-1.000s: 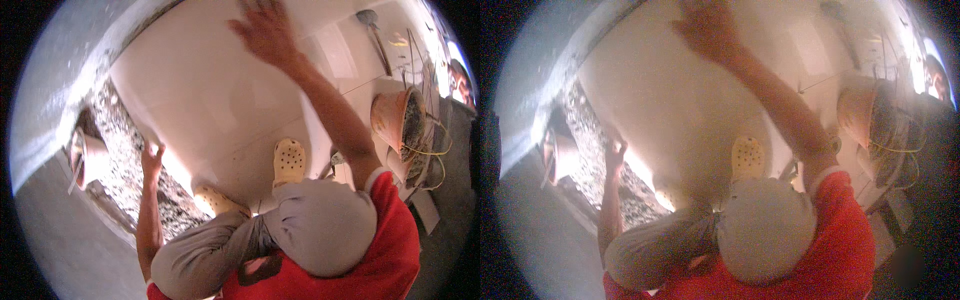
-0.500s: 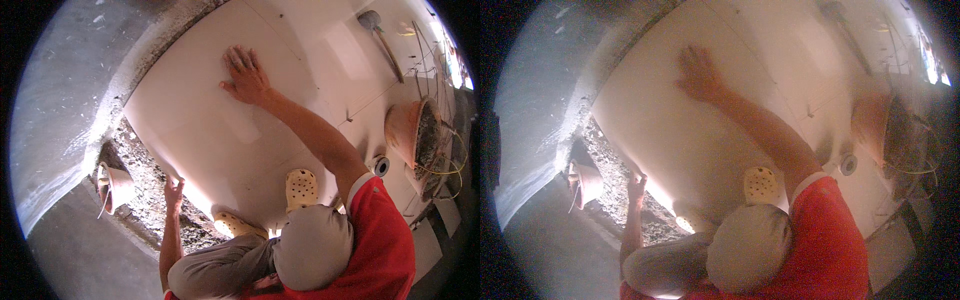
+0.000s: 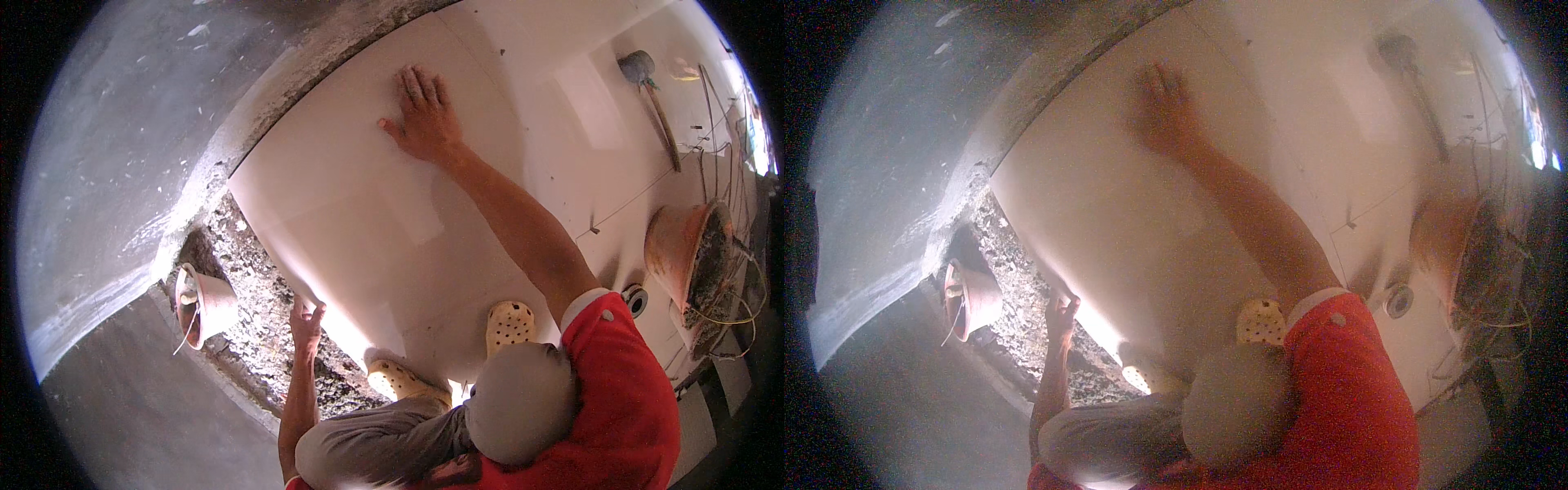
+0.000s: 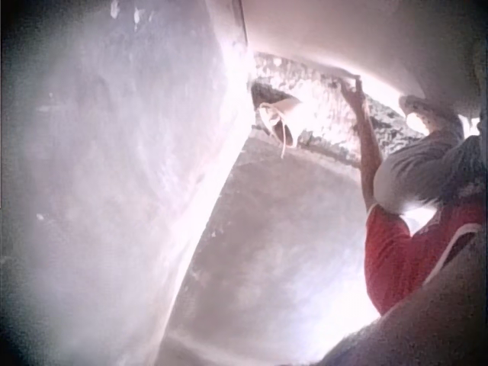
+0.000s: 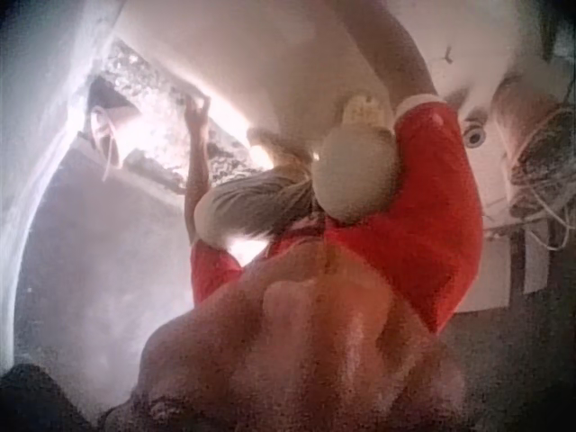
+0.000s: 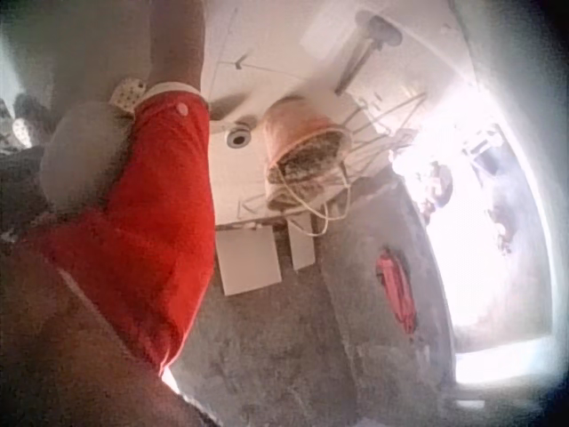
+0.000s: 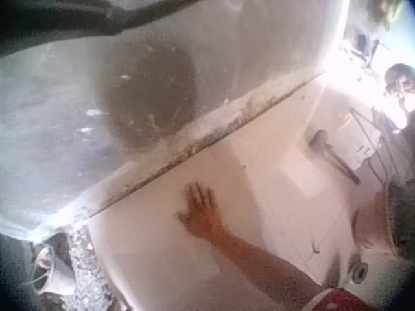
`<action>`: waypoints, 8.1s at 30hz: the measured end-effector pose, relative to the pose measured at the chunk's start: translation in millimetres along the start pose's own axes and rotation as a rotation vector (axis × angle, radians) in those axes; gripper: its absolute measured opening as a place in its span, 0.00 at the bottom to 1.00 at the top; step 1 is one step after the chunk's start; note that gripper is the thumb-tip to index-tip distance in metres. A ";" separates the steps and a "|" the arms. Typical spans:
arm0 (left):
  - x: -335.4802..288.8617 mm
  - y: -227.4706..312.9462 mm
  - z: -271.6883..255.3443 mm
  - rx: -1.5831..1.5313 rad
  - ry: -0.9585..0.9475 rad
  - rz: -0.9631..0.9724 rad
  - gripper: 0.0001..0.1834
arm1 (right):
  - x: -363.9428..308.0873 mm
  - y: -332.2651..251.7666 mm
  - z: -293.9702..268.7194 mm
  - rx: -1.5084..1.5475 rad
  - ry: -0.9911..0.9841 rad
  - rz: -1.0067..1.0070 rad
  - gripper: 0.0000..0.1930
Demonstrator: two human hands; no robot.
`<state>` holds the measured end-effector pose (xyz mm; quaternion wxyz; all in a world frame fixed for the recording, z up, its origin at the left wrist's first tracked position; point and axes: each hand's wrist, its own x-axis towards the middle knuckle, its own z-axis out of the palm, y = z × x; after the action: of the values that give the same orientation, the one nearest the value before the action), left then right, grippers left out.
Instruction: The person measures a floor area, spreads cement with a trowel, and places a large tile onto the prepared surface. The person then retrieves another tile and applies cement to its back before positioning it on the floor.
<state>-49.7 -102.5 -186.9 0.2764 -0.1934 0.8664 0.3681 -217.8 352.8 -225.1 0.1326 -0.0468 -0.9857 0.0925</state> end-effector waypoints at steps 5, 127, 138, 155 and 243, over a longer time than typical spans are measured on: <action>-3.4 1.3 5.9 -0.179 -0.030 0.120 0.42 | -46.9 0.9 -34.4 0.047 -0.036 -0.024 0.41; 2.3 1.7 15.0 -0.001 0.054 0.139 0.43 | -18.7 -25.5 -13.4 -0.021 0.001 -0.160 0.46; -4.8 -12.7 27.1 0.026 0.143 0.298 0.39 | -127.8 12.9 -25.9 -0.005 -0.052 0.054 0.42; 9.6 -96.7 58.3 -0.012 0.445 0.317 0.14 | -227.6 132.0 -80.3 -0.152 -0.156 0.128 0.14; -690.3 -313.5 -169.9 -0.861 0.483 -0.774 0.22 | -85.3 -585.3 -252.2 0.248 -1.213 -0.972 0.15</action>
<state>595.1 -343.2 173.4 0.0834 -0.6647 0.5458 0.5034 -107.4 -187.0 106.4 -0.3989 0.4632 -0.7784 0.1431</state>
